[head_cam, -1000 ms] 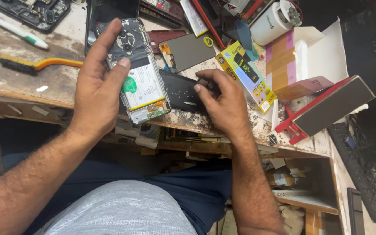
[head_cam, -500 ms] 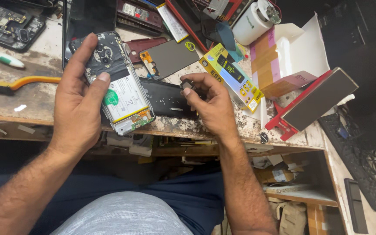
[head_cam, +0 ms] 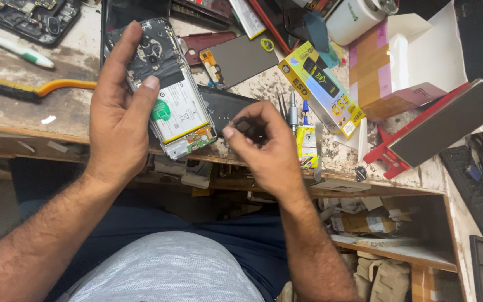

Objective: The person disassembles a smartphone, removes the back cover and battery, and uses a screwdriver to unscrew and reposition internal components. The person then reassembles the device by placing the back cover and battery back into position.

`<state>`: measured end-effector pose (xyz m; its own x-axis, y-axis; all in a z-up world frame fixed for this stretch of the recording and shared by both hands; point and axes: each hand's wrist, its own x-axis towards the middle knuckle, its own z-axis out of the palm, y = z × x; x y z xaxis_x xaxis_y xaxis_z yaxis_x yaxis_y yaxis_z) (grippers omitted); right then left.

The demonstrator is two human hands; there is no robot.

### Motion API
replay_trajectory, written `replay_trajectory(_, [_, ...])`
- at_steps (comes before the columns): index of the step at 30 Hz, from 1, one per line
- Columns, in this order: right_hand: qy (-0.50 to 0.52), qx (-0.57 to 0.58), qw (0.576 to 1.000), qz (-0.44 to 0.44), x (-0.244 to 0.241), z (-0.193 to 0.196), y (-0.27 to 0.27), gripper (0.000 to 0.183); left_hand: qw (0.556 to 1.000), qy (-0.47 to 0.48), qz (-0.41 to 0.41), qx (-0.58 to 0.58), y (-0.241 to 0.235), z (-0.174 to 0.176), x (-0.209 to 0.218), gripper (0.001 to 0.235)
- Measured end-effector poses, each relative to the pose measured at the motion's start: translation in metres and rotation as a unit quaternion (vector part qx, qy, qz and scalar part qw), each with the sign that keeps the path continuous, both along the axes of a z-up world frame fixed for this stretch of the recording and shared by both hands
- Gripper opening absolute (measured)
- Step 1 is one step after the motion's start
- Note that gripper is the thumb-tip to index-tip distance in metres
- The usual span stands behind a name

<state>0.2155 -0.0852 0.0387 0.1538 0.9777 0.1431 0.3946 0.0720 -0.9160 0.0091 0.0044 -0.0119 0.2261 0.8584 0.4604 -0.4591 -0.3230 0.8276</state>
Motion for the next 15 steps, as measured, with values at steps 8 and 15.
replay_trajectory(8, [-0.095, -0.035, 0.995, -0.016, -0.027, 0.015, 0.005, 0.023, 1.0, -0.006, 0.024, 0.013, 0.0, -0.008, -0.001, 0.053])
replay_trajectory(15, [-0.167, -0.013, 0.986, -0.022, -0.034, 0.011, 0.009, 0.024, 0.998, 0.016, 0.055, -0.002, 0.004, -0.005, 0.001, 0.057])
